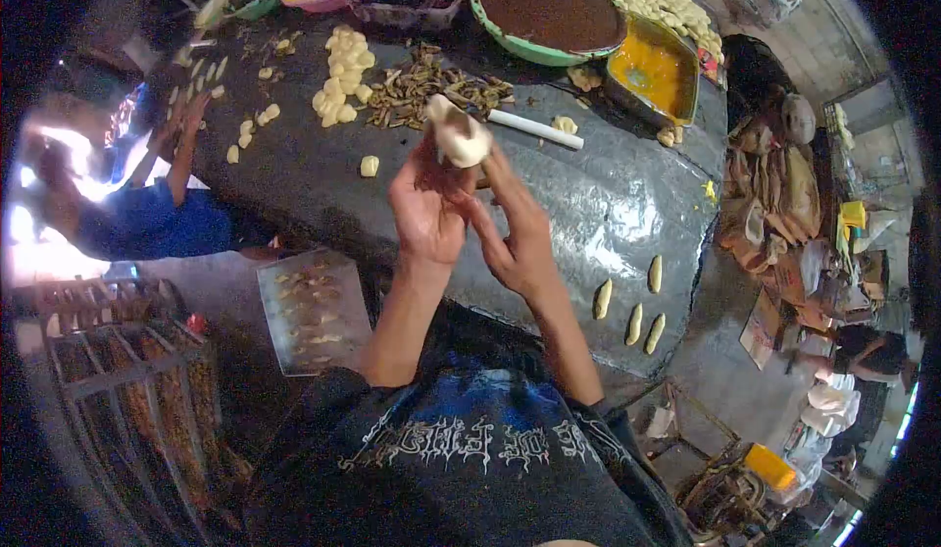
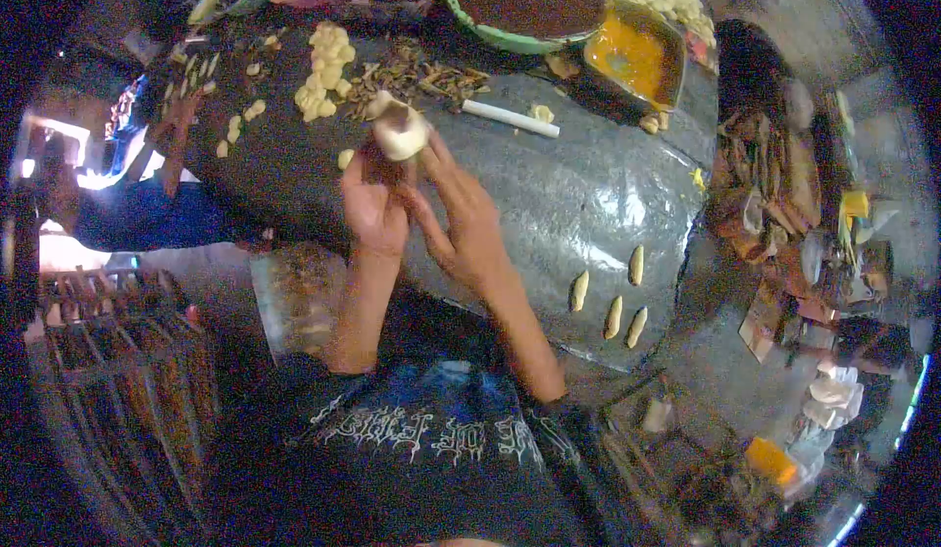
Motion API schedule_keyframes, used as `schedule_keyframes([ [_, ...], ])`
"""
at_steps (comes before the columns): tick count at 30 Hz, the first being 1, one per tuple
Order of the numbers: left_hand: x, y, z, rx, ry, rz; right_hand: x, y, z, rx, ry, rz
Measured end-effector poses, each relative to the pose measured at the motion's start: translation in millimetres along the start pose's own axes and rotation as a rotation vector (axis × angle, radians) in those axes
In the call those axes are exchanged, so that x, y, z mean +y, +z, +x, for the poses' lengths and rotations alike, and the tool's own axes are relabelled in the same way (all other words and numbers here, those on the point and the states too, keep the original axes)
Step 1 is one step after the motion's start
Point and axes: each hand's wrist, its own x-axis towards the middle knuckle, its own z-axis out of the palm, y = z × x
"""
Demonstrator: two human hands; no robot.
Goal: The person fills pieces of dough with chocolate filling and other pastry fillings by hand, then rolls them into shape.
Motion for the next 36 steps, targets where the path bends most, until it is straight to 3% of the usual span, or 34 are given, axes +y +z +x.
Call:
schedule_keyframes([
  [1,8.2,-6.6,1.0,-0.071,0.003,-0.043,-1.3,-0.1,3.7,-0.007,0.015,0.036],
  [2,18.1,-14.7,2.7,0.103,0.075,-0.119,-0.3,0.8,9.1,-0.014,0.030,0.072],
  [6,69.0,-23.9,14.1,0.035,0.137,-0.159,50.0,8.1,30.5,0.050,0.116,-0.008],
  [9,104.5,-43.5,29.4,-0.034,0.132,-0.349,99.6,18.2,63.5,0.044,0.224,-0.081],
  [11,121.5,-47.6,44.6,-0.036,0.111,-0.424,132.2,29.5,97.6,-0.025,0.316,-0.188],
  [13,132.8,-41.9,65.0,-0.174,-0.034,-0.587,153.0,46.2,136.2,-0.038,0.288,-0.295],
  [21,195.3,-87.7,109.7,0.030,-0.001,-0.392,314.0,115.2,229.5,-0.187,0.216,-0.603],
  [24,201.3,-108.3,122.2,0.089,-0.017,-0.412,264.7,128.1,253.5,-0.302,0.390,-0.788],
  [29,178.7,-105.1,135.9,0.221,-0.075,-0.454,323.1,125.4,245.8,-0.279,0.285,-0.641],
  [32,163.6,-99.3,138.9,0.301,-0.149,-0.368,323.4,114.3,250.1,-0.295,0.318,-0.583],
  [36,147.2,-89.8,135.7,0.254,-0.228,-0.314,307.3,105.5,251.1,-0.237,0.301,-0.496],
])
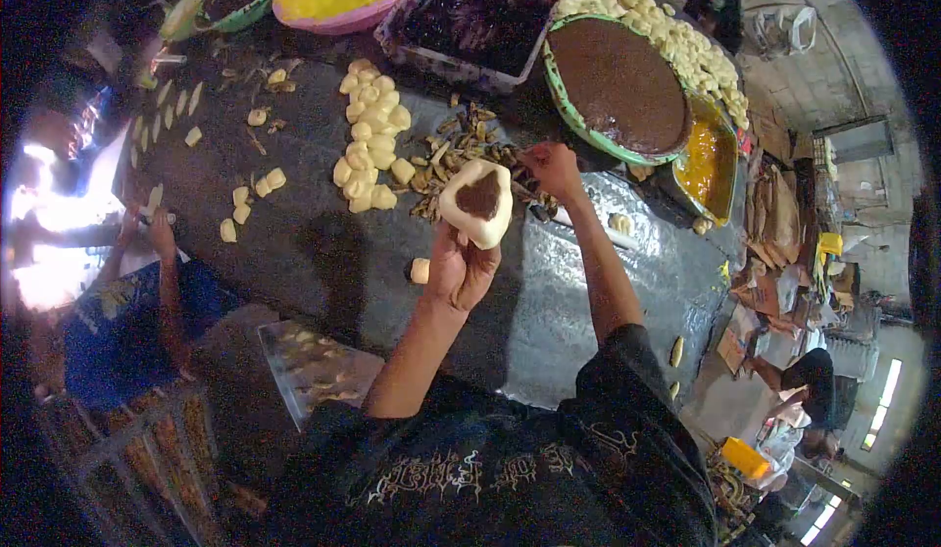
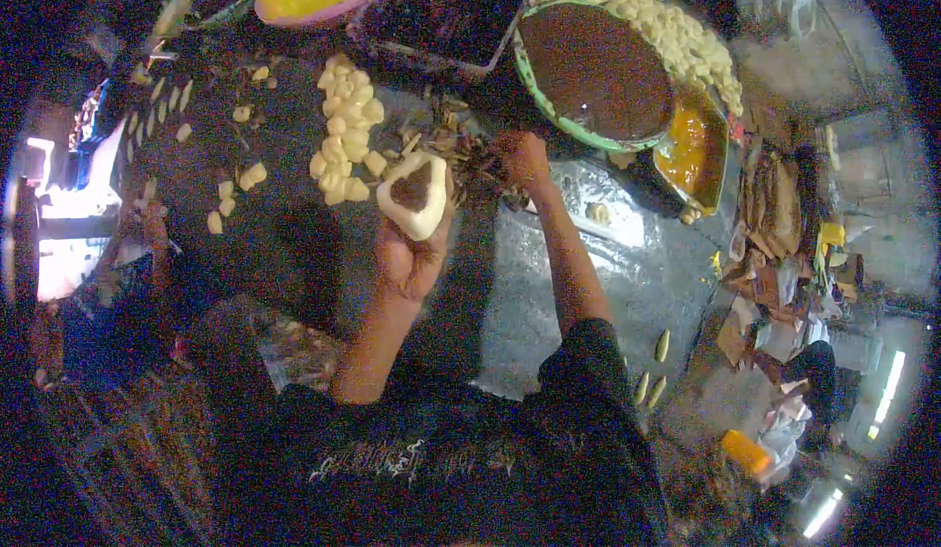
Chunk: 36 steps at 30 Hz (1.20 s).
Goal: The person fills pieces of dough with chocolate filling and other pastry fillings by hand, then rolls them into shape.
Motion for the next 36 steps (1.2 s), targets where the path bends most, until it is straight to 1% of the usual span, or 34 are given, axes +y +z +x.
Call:
schedule_keyframes([
  [1,-6.9,-2.6,-2.2,0.001,0.033,0.012,-2.6,-2.7,-4.3,0.023,-0.022,-0.001],
  [2,-13.8,-5.0,-4.4,0.001,0.066,0.024,-3.8,-7.4,-13.3,0.097,-0.075,0.008],
  [3,-20.8,-7.3,-6.6,0.003,0.099,0.037,-26.6,-25.1,-27.1,0.107,-0.016,0.116],
  [4,-27.9,-10.1,-9.0,-0.028,0.111,-0.020,-64.6,-53.4,-44.8,0.115,0.042,0.224],
  [5,-35.3,-9.2,-11.7,-0.061,0.070,-0.057,-99.3,-81.2,-65.0,0.121,0.101,0.331],
  [7,-50.1,-7.4,-16.8,-0.122,-0.015,-0.126,-143.0,-126.8,-108.9,0.238,-0.023,0.477],
  [9,-75.5,-1.3,-22.9,-0.211,-0.105,-0.142,-177.4,-172.0,-154.7,0.280,-0.120,0.458],
  [10,-91.9,4.1,-27.8,-0.270,-0.132,-0.140,-190.1,-192.8,-175.3,0.282,-0.200,0.428],
  [12,-139.2,28.9,-36.6,-0.021,0.269,0.894,-203.2,-227.2,-213.6,0.285,-0.359,0.357],
  [13,-155.4,30.0,-41.4,-0.062,0.362,1.170,-199.9,-237.8,-228.5,0.300,-0.418,0.312],
  [15,-188.0,32.2,-51.2,-0.063,0.621,1.730,-192.6,-257.1,-253.9,0.323,-0.538,0.219],
  [16,-201.3,35.0,-53.8,-0.054,0.552,1.727,-182.8,-264.5,-264.2,0.288,-0.600,0.166],
  [18,-225.4,32.5,-63.4,-0.077,0.529,1.759,-180.0,-288.1,-286.7,0.246,-0.700,-0.020],
  [19,-235.4,25.8,-67.6,-0.113,0.579,1.792,-178.6,-298.2,-297.9,0.221,-0.749,-0.113],
  [20,-241.0,18.8,-71.1,-0.147,0.605,1.850,-174.5,-306.3,-312.2,0.226,-0.757,-0.123],
  [22,-247.7,7.6,-79.3,-0.211,0.636,1.985,-179.2,-325.4,-339.3,0.299,-0.794,-0.161],
  [24,-257.2,4.4,-89.4,-0.349,0.554,1.687,-180.1,-329.0,-361.0,0.403,-0.862,-0.234],
  [25,-267.5,13.2,-98.1,-0.441,0.462,1.309,-170.8,-326.3,-368.5,0.455,-0.915,-0.397],
  [27,-276.2,16.6,-105.7,-0.481,0.427,1.095,-155.6,-319.8,-371.8,0.490,-1.096,-0.644],
  [28,-277.4,15.8,-108.0,-0.438,0.486,1.261,-152.1,-321.7,-374.6,0.475,-1.158,-0.672],
  [29,-277.8,15.6,-109.2,-0.390,0.541,1.426,-148.9,-319.3,-375.3,0.482,-1.175,-0.652],
  [32,-273.9,21.2,-106.0,-0.406,0.434,1.349,-147.1,-321.1,-366.2,0.459,-1.218,-0.589],
  [35,-265.5,37.9,-106.4,-0.422,0.252,1.135,-165.9,-313.7,-351.2,0.462,-0.950,-0.410],
  [36,-260.5,45.0,-105.1,-0.427,0.196,1.069,-176.4,-316.2,-344.3,0.406,-0.889,-0.356],
])
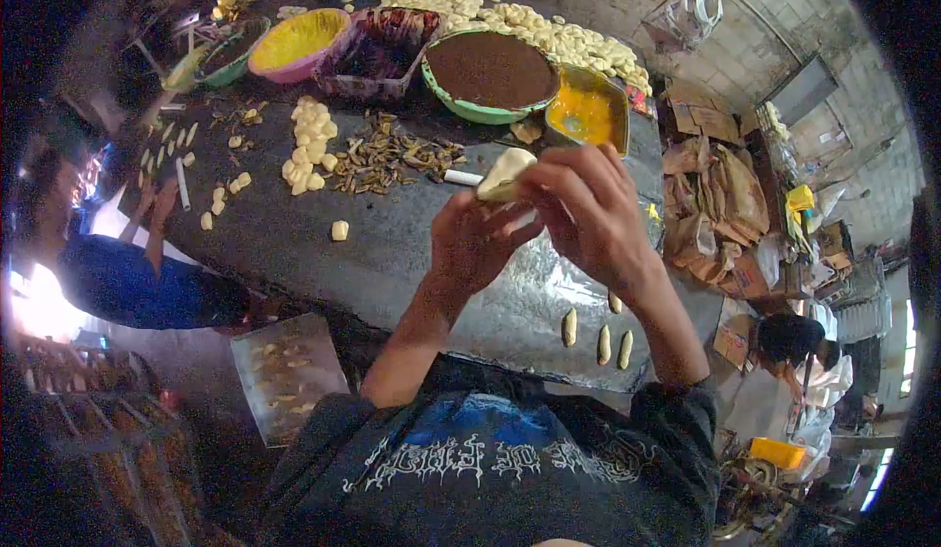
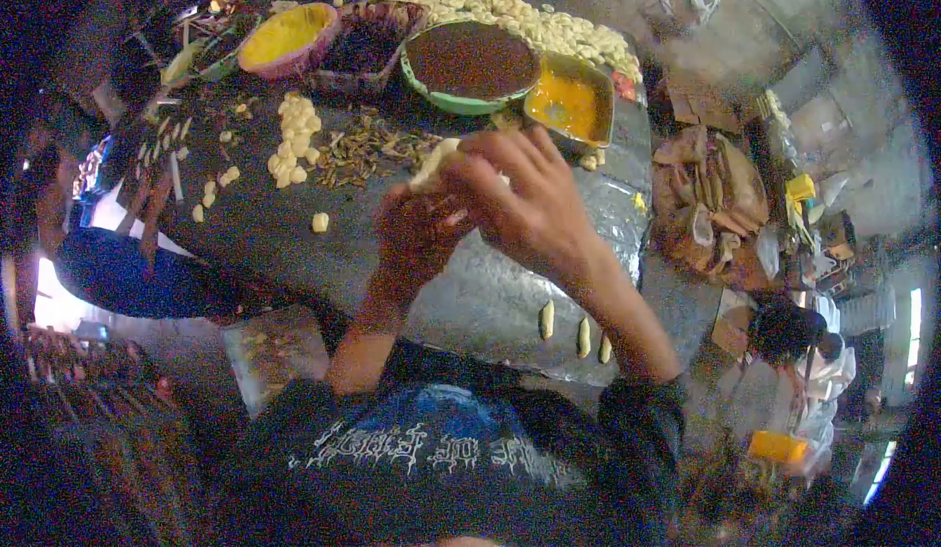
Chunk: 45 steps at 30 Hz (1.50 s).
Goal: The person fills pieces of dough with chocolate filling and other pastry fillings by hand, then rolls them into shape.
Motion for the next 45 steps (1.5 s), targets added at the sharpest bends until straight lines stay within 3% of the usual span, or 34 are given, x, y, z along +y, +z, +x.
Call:
schedule_keyframes([
  [5,37.5,-29.9,32.5,-0.051,-0.081,-0.148,-0.5,34.0,39.9,0.063,0.418,0.054],
  [7,48.2,-51.4,50.3,-0.041,-0.049,0.110,2.9,54.7,51.0,0.104,0.514,0.030],
  [8,50.7,-65.0,62.4,-0.031,-0.019,0.357,4.0,67.9,48.5,0.080,0.689,0.207],
  [11,54.5,-109.3,71.1,-0.080,-0.176,0.443,-0.2,109.7,39.0,0.041,0.731,0.236],
  [12,54.0,-119.4,66.2,-0.047,-0.191,0.381,-5.5,122.6,36.8,0.013,0.879,0.244],
  [16,21.0,-181.5,47.8,-0.053,-0.432,0.461,-15.8,177.3,8.8,-0.039,0.995,0.226],
  [19,5.0,-204.5,25.6,-0.066,-0.693,0.515,-28.2,213.6,-26.9,-0.098,1.121,0.249],
  [22,-17.3,-222.5,11.8,-0.147,-0.518,0.820,-38.3,229.0,-51.1,-0.078,1.280,0.305],
  [23,-23.2,-226.7,7.3,-0.153,-0.559,0.767,-41.8,232.3,-57.8,-0.046,1.339,0.330],
  [26,-32.8,-226.2,1.9,-0.126,-0.632,0.626,-48.3,229.7,-73.2,-0.126,1.389,0.403],
  [31,-50.9,-221.8,-11.9,-0.017,-0.659,0.500,-48.4,231.5,-99.6,-0.033,1.462,0.491],
  [34,-82.2,-236.9,-29.1,-0.026,-0.655,0.685,-42.4,246.4,-127.7,-0.131,1.473,0.413],
  [37,-92.9,-236.6,-37.5,-0.096,-0.721,1.058,-40.5,265.4,-159.9,-0.228,1.396,0.324],
  [40,-111.7,-232.4,-52.5,-0.008,-0.476,1.309,-42.0,283.8,-191.7,-0.209,1.394,0.292],
  [43,-121.2,-217.3,-53.0,0.207,-0.025,1.467,-42.4,283.0,-200.1,-0.186,1.144,-0.329],
  [45,-120.2,-222.1,-53.1,0.123,-0.095,1.441,-44.2,282.6,-206.4,-0.208,1.202,-0.249],
])
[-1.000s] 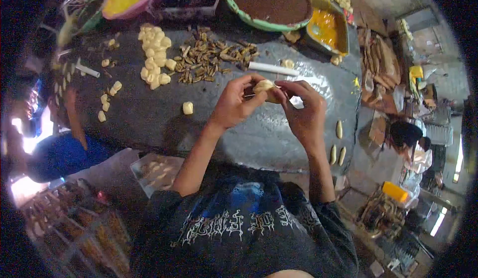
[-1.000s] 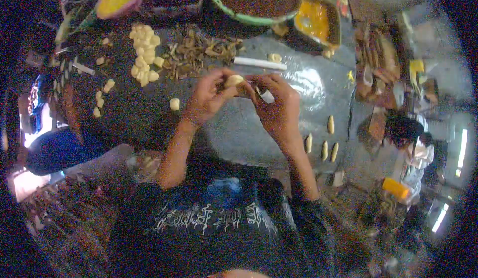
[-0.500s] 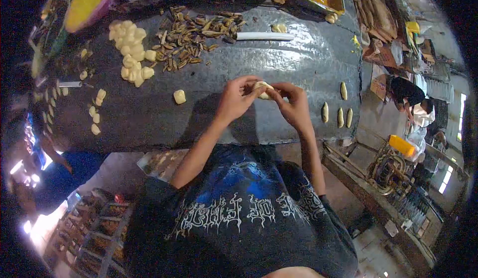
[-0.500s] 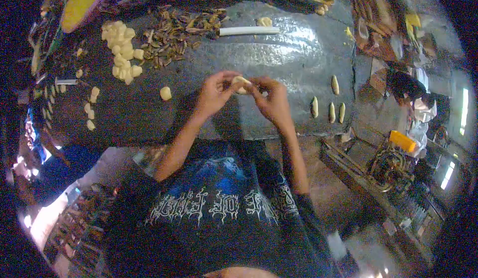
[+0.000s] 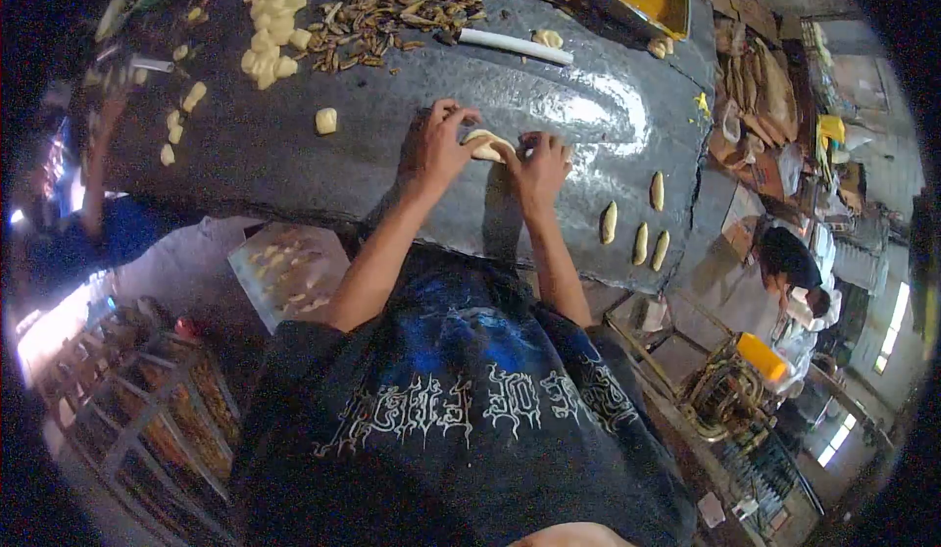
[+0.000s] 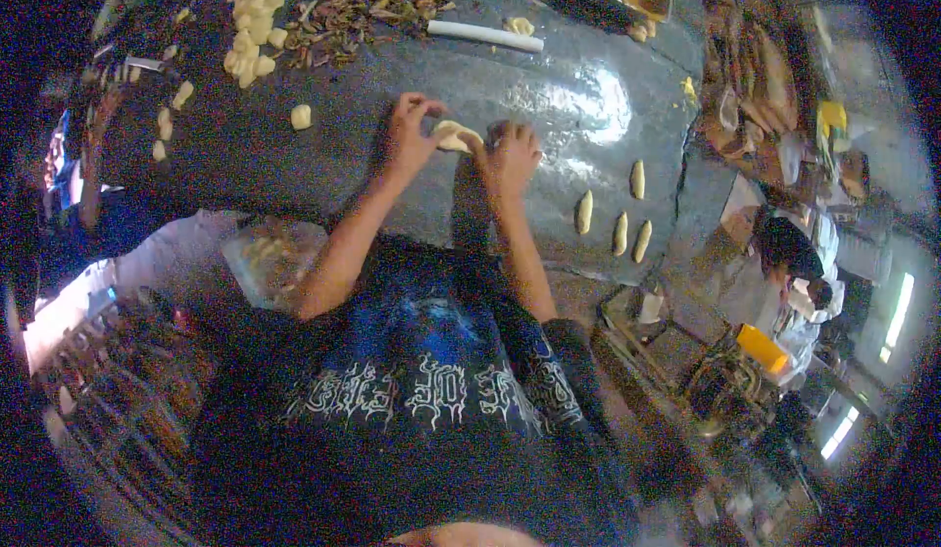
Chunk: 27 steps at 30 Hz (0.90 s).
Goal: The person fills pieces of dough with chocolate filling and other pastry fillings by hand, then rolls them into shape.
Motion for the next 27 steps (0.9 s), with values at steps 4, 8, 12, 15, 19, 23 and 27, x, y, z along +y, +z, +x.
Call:
schedule_keyframes([
  [4,-19.1,-0.3,2.1,-0.200,-0.076,-0.153,16.7,-12.7,26.6,-0.400,0.136,0.049],
  [8,-28.0,-1.1,6.1,-0.040,-0.161,-0.280,51.4,9.2,79.6,-0.094,0.040,0.310],
  [12,-21.4,-24.3,18.1,-0.088,-0.271,-0.239,7.8,8.8,148.2,0.021,-0.494,-0.075],
  [15,-14.1,-40.4,25.1,-0.051,-0.194,-0.222,2.9,40.8,167.2,-0.072,-0.654,-0.344],
  [19,-18.9,-51.9,29.1,0.025,-0.094,-0.195,15.4,29.7,159.6,-0.275,-0.639,-0.326],
  [23,-19.2,-52.3,21.8,0.091,-0.055,-0.161,14.0,-13.8,84.3,-0.446,-0.400,-0.105],
  [27,0.6,-55.8,8.9,0.002,0.043,-0.083,-17.5,-36.9,27.1,-0.397,-0.584,-0.091],
])
